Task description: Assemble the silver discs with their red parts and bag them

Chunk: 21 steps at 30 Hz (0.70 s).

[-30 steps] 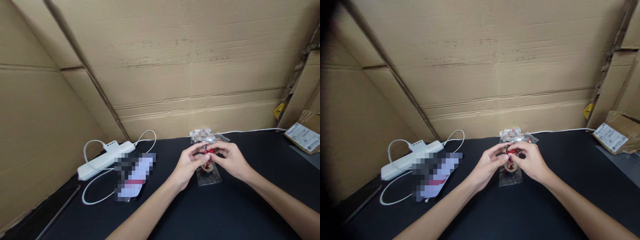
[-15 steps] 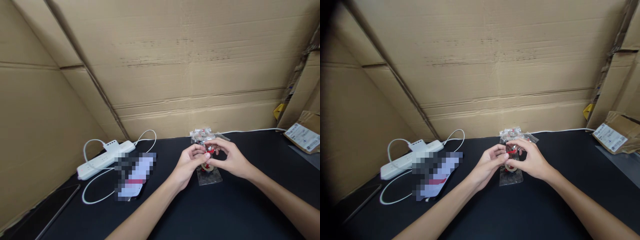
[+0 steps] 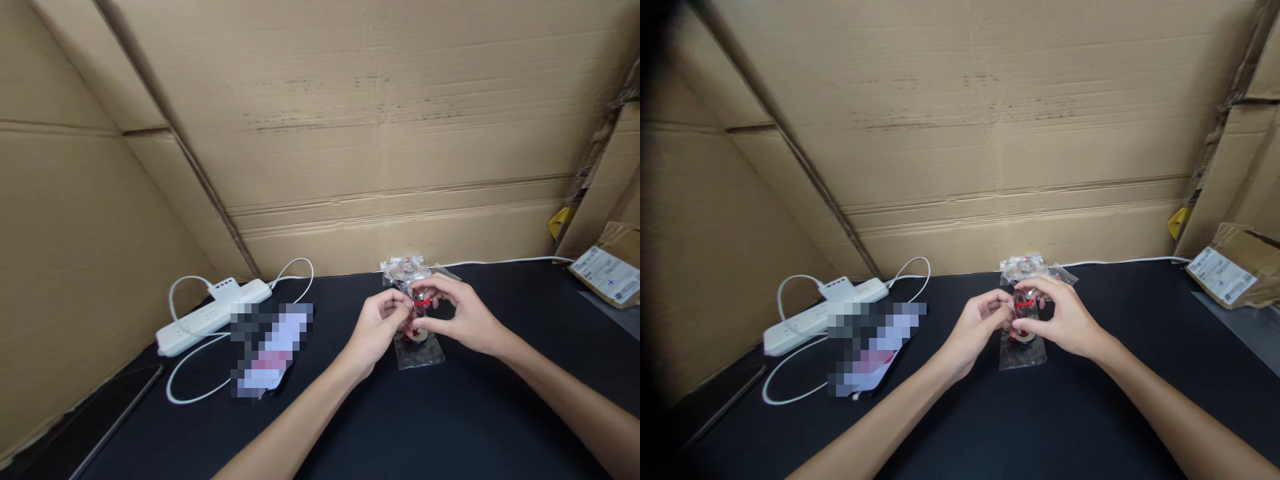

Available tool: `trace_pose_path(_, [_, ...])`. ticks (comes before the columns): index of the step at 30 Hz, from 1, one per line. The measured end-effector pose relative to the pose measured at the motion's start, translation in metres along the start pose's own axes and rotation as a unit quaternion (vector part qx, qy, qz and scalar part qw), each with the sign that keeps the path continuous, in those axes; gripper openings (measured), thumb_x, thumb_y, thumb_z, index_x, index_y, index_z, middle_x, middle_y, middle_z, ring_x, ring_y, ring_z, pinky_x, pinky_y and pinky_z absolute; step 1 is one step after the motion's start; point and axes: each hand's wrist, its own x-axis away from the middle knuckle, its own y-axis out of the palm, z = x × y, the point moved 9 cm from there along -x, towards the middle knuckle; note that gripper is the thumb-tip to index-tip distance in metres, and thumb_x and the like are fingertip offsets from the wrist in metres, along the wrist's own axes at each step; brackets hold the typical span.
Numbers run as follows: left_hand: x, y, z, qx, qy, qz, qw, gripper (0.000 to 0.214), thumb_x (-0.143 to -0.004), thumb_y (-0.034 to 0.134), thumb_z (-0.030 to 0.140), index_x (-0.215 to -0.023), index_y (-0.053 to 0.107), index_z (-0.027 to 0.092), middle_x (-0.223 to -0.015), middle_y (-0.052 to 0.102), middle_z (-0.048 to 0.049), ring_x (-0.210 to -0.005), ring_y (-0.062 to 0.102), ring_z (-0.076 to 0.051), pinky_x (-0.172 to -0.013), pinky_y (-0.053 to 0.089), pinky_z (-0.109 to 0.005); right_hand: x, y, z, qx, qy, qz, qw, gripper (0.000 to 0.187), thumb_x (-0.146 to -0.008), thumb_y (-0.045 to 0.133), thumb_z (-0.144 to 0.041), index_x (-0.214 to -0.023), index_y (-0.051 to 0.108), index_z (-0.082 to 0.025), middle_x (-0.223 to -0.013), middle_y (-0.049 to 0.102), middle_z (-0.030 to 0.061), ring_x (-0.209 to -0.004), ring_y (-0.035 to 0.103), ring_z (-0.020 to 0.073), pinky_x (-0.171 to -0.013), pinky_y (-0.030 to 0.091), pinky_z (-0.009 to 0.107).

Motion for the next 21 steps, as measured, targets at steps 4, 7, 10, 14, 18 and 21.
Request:
trace_pose_path(4, [0.0,0.0,0.0,-0.018,0.001,0.003,1.0,0.019,-0.082,0.067,0.032,-0.081,0.059,0.014,-0.069,0.064,-0.0033,-0.056,0.06,-0.014,-0.058,0.05,-0.028,0.0,0.001,0.0,-0.001,0.002,-0.004,1.0,0.045,-0.074,0.079,-0.027,-0.116,0.062,-0.026,-0.102,0.064,0.0029,-0.081,0.061,0.0166,-0.073,0.051,0.033])
trace_pose_path(7, [0.0,0.0,0.001,-0.015,-0.003,0.004,1.0,0.019,-0.082,0.066,0.031,-0.079,0.057,0.015,-0.067,0.062,-0.0022,-0.055,0.059,-0.014,-0.056,0.049,-0.027,0.0,0.002,0.0,-0.024,0.008,-0.004,1.0,0.046,-0.074,0.079,-0.026,-0.116,0.062,-0.025,-0.101,0.064,0.003,-0.081,0.061,0.0168,-0.074,0.052,0.033])
trace_pose_path(10, [-0.001,-0.002,0.001,-0.01,-0.01,0.008,1.0,0.021,-0.083,0.063,0.033,-0.077,0.055,0.016,-0.064,0.06,-0.0008,-0.054,0.058,-0.013,-0.055,0.048,-0.027,0.0,0.001,0.003,-0.067,0.024,0.001,0.997,0.045,-0.074,0.078,-0.027,-0.116,0.061,-0.024,-0.092,0.064,0.0022,-0.077,0.061,0.0165,-0.073,0.053,0.034])
trace_pose_path(14, [-0.003,-0.005,0.001,-0.023,-0.013,0.0,1.0,0.024,-0.084,0.062,0.037,-0.076,0.053,0.017,-0.062,0.059,-0.0004,-0.055,0.058,-0.014,-0.055,0.046,-0.026,0.0,-0.001,0.008,-0.107,0.041,0.004,0.993,0.044,-0.074,0.078,-0.027,-0.114,0.06,-0.022,-0.087,0.063,0.0016,-0.074,0.059,0.0153,-0.075,0.053,0.035])
trace_pose_path(18, [-0.002,-0.004,0.001,-0.024,-0.013,-0.008,1.0,0.027,-0.085,0.062,0.041,-0.076,0.053,0.017,-0.061,0.058,-0.0004,-0.056,0.057,-0.015,-0.054,0.044,-0.026,0.0,0.003,0.014,-0.171,0.072,0.004,0.983,0.043,-0.071,0.08,-0.025,-0.109,0.06,-0.021,-0.089,0.062,0.002,-0.074,0.058,0.0141,-0.076,0.053,0.034])
trace_pose_path(21, [-0.001,0.0,0.002,-0.026,-0.014,-0.013,0.999,0.027,-0.084,0.062,0.041,-0.077,0.053,0.017,-0.063,0.058,-0.0006,-0.056,0.057,-0.014,-0.054,0.044,-0.025,0.001,0.01,0.018,-0.273,0.132,-0.002,0.953,0.042,-0.066,0.083,-0.028,-0.099,0.057,-0.021,-0.091,0.06,0.0013,-0.073,0.059,0.0132,-0.071,0.054,0.032])
